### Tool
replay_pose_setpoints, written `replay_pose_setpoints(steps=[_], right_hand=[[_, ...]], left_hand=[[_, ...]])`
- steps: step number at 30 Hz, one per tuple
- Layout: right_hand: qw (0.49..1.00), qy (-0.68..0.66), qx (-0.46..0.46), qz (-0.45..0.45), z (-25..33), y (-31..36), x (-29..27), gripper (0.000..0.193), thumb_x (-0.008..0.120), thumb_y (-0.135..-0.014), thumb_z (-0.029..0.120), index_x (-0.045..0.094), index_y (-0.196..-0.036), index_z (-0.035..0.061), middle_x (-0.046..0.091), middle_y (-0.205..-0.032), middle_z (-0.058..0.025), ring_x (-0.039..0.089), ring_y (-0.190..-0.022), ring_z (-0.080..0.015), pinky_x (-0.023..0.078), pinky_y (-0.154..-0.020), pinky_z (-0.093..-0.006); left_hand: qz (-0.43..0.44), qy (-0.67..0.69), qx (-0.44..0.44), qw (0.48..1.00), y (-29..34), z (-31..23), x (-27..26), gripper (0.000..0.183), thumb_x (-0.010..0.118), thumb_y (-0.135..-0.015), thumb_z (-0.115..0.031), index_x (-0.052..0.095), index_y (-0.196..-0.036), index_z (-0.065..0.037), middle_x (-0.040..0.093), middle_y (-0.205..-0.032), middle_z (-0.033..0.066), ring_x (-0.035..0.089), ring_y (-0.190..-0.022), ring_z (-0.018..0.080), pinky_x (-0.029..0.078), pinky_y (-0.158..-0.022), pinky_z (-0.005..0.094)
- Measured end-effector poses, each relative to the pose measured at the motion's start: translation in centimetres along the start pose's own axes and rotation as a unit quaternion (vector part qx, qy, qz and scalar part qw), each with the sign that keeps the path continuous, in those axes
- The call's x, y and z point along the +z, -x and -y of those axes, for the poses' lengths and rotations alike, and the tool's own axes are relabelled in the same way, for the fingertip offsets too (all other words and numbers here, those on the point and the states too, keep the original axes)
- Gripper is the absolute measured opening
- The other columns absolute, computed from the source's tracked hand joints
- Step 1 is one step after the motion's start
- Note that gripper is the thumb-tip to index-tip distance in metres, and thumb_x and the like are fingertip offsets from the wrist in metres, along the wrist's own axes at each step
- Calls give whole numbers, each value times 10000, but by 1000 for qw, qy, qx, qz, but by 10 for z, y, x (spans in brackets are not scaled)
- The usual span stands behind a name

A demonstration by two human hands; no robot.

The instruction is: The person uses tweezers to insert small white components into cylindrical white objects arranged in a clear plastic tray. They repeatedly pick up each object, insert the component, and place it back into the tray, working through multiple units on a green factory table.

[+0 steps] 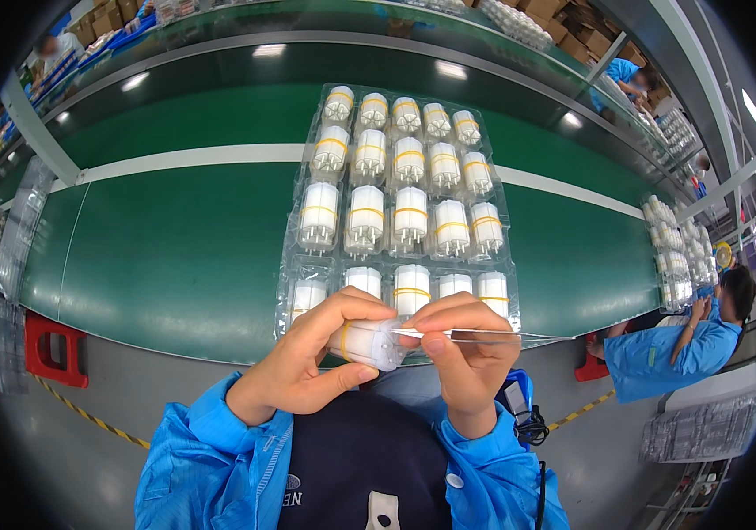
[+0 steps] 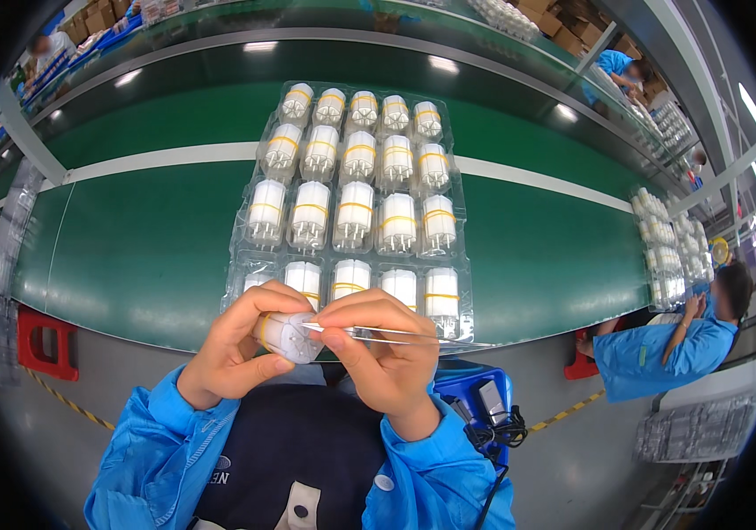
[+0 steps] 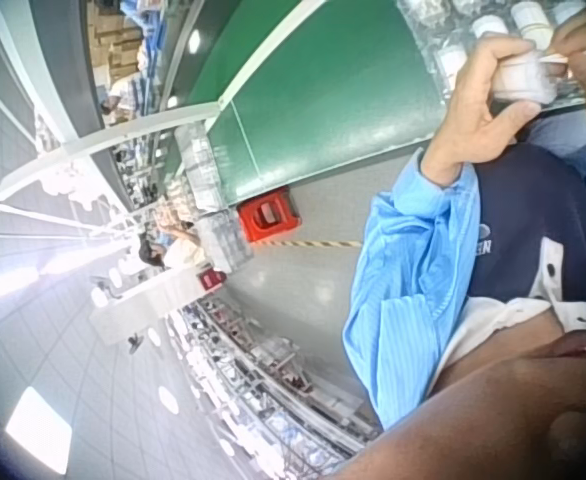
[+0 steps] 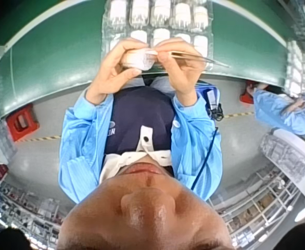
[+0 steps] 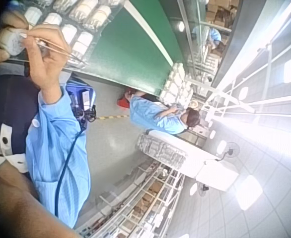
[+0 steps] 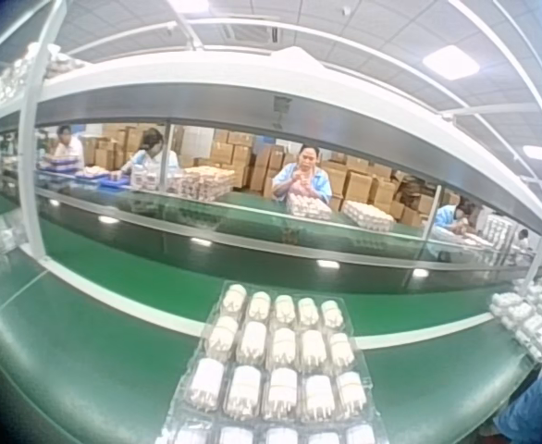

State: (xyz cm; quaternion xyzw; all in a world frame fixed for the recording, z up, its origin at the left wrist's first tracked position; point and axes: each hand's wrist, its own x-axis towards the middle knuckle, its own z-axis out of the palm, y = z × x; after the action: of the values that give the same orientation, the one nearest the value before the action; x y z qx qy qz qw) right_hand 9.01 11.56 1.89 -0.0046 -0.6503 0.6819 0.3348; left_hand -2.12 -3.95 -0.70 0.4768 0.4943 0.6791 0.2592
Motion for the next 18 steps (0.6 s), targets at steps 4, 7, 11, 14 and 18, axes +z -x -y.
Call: replay_pose_setpoints(steps=[4, 7, 11, 14, 18], right_hand=[[997, 65, -36, 22, 1, -1, -3, 111, 709, -807, -42, 685, -915, -29, 697, -876, -164, 680, -787, -220, 538, -677, -293], [985, 141, -80, 59, 8, -7, -4, 118, 710, -803, -39, 686, -918, -27, 697, -870, -157, 677, -778, -213, 533, -668, -291], [981, 154, -71, 91, 14, -14, -8, 128, 713, -797, -26, 687, -923, -22, 696, -879, -151, 672, -787, -210, 529, -686, -294], [998, 25, -54, 27, 13, -6, -5, 139, 714, -800, -2, 689, -936, -12, 693, -906, -153, 666, -819, -216, 524, -725, -303], [999, 17, -30, 11, 14, 4, 4, 149, 711, -811, 24, 690, -954, -12, 687, -941, -159, 656, -868, -227, 519, -764, -317]], left_hand=[[-4, -16, 13, 1000, 0, 2, 0, 469, 697, -837, -84, 520, -1260, 12, 556, -1162, 159, 561, -1070, 256, 450, -914, 355], [-14, -62, 31, 998, 0, 3, 2, 477, 700, -813, -51, 526, -1252, 15, 558, -1162, 171, 572, -1060, 279, 454, -910, 367], [-31, -122, 57, 990, -2, 0, 4, 526, 725, -753, 6, 534, -1244, 10, 559, -1149, 187, 580, -1045, 315, 463, -895, 369], [-57, -189, 63, 978, -10, -10, 8, 554, 738, -724, 32, 539, -1240, 6, 558, -1149, 193, 579, -1041, 331, 471, -883, 365], [-105, -257, 62, 959, -12, -8, 13, 568, 743, -717, 32, 539, -1247, 0, 557, -1158, 184, 568, -1074, 337, 472, -891, 369]])
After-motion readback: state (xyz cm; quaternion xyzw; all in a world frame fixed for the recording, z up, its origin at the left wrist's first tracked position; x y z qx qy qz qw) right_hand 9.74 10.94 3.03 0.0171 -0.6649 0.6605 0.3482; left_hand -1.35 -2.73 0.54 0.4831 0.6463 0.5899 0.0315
